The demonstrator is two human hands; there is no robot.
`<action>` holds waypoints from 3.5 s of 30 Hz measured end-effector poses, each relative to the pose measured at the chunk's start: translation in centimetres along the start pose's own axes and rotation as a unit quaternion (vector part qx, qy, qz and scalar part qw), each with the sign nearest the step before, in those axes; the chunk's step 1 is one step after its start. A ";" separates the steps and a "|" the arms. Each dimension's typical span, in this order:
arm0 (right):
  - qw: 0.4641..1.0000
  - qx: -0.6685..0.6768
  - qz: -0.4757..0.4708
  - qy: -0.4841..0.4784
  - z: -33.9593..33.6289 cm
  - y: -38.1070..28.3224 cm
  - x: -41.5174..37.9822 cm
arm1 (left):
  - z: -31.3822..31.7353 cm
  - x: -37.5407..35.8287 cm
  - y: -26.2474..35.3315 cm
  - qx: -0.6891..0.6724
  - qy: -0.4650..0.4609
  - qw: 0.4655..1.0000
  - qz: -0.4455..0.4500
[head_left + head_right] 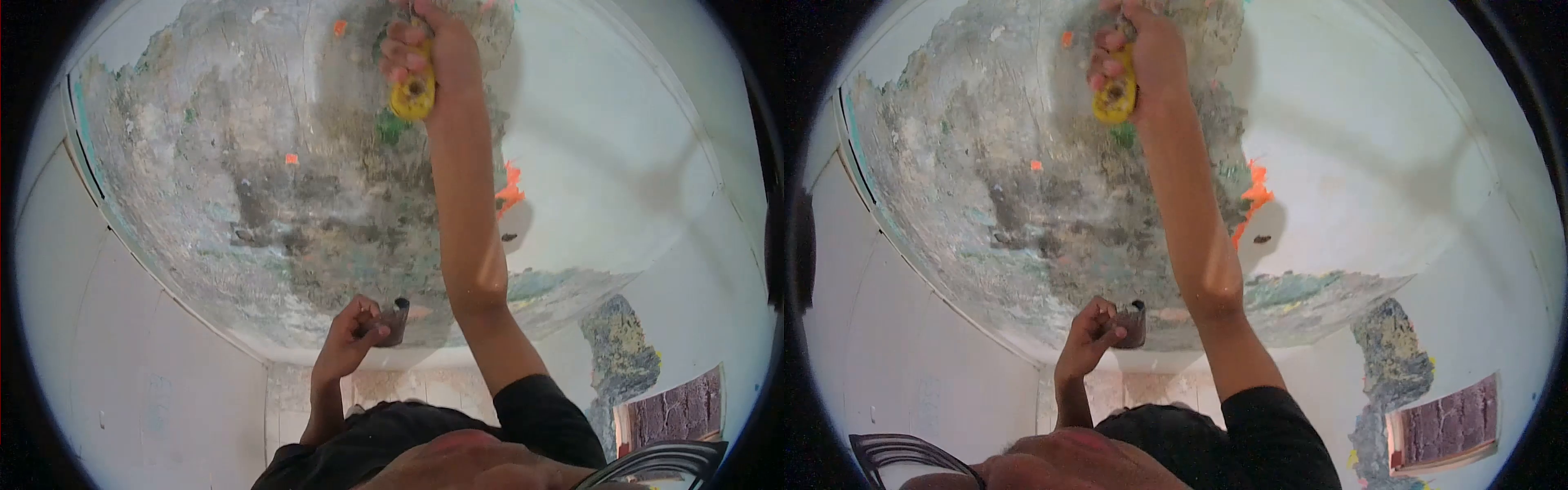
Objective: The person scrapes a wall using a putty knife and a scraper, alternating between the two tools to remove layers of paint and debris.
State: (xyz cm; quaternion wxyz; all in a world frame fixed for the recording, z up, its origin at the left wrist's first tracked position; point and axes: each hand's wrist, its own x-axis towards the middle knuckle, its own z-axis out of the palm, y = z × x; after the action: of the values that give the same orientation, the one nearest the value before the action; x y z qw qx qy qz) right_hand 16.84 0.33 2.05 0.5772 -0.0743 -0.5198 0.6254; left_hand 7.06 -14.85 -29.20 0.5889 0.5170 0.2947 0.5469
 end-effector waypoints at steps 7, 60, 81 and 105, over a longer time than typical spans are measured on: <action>0.998 0.003 0.056 -0.029 -1.3 -1.3 0.6 | 0.0 -0.2 0.6 -0.009 -0.004 1.000 0.001; 0.960 -0.278 0.041 0.016 -6.5 -7.1 -4.4 | -0.3 0.4 0.7 -0.015 -0.058 0.998 0.011; 0.975 -0.201 0.091 0.000 -6.8 -7.8 -3.8 | -2.0 -1.9 0.7 -0.026 -0.014 0.999 0.013; 0.967 -0.246 0.068 0.013 -7.5 -7.7 -4.4 | -0.5 -1.1 0.7 0.010 -0.047 0.999 0.022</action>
State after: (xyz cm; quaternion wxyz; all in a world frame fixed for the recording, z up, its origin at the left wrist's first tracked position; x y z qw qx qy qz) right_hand 28.47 -0.57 2.11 0.5043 -0.2573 -0.6435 0.5152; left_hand 6.13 -15.86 -28.96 0.5845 0.5546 0.2609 0.5317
